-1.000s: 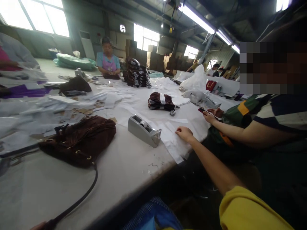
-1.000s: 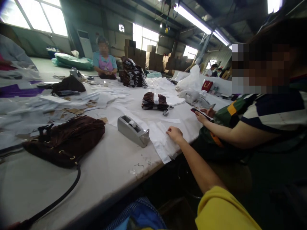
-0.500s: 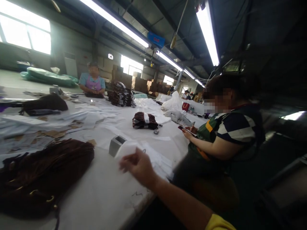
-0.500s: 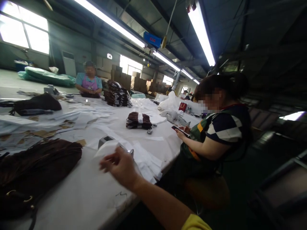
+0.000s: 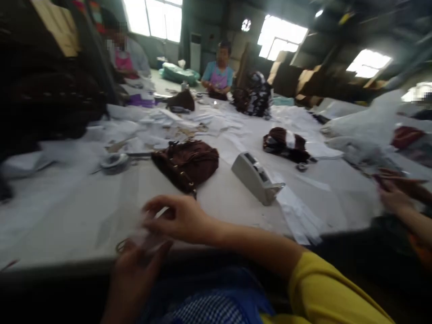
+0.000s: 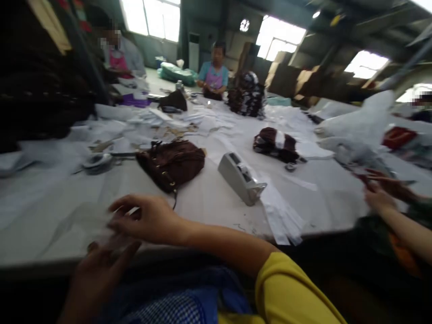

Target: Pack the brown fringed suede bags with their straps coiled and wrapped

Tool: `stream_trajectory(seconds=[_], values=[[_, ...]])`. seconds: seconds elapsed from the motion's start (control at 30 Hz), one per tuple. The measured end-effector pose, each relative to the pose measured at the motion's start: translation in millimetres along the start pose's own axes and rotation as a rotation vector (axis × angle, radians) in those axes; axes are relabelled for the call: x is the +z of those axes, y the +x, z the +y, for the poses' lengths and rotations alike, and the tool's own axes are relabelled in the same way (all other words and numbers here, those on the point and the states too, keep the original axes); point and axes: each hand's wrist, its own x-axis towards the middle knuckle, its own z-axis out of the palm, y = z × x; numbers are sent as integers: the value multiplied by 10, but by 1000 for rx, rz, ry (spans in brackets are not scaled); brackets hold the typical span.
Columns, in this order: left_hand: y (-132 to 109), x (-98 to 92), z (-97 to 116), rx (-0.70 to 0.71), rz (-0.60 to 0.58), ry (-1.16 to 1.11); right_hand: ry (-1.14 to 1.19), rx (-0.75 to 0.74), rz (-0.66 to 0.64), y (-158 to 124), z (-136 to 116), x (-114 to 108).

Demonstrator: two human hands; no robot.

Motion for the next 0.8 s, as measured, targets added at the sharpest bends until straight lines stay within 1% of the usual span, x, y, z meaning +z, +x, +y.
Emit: stream_trajectory(seconds=[0.07, 0.1, 0.13, 0.17, 0.23, 0.27, 0.33, 0.4, 0.47, 0.53, 0.6, 0.7, 0.8], values=[[-41, -135, -21, -132, -24, 30, 33, -21, -85, 100, -34, 70], [-63, -202, -23, -206, -27, -23, 36, -53, -118, 145, -45, 100], [-88, -272, -24, -269, 3, -120, 18, -100, -137, 181, -49, 125], [-116, -348, -25, -310, 71, -240, -35, -159, -139, 206, -43, 146], [-180, -518, -38, -322, 285, -455, -241, -281, -134, 226, 11, 184], [-214, -606, -53, -315, 393, -521, -371, -327, -154, 223, 66, 208], [-278, -762, -96, -331, 546, -574, -623, -379, -255, 207, 223, 271], [-332, -861, -143, -367, 630, -597, -814, -386, -356, 199, 410, 348], [-367, -891, -177, -398, 659, -635, -909, -370, -404, 213, 571, 415], [-373, -868, -192, -412, 659, -685, -860, -344, -395, 242, 662, 453], [-342, -818, -193, -420, 656, -730, -696, -307, -339, 270, 681, 463], [-225, -732, -187, -410, 666, -777, -434, -214, -250, 283, 630, 444], [-56, -637, -179, -376, 677, -814, -224, -125, -243, 262, 580, 410]])
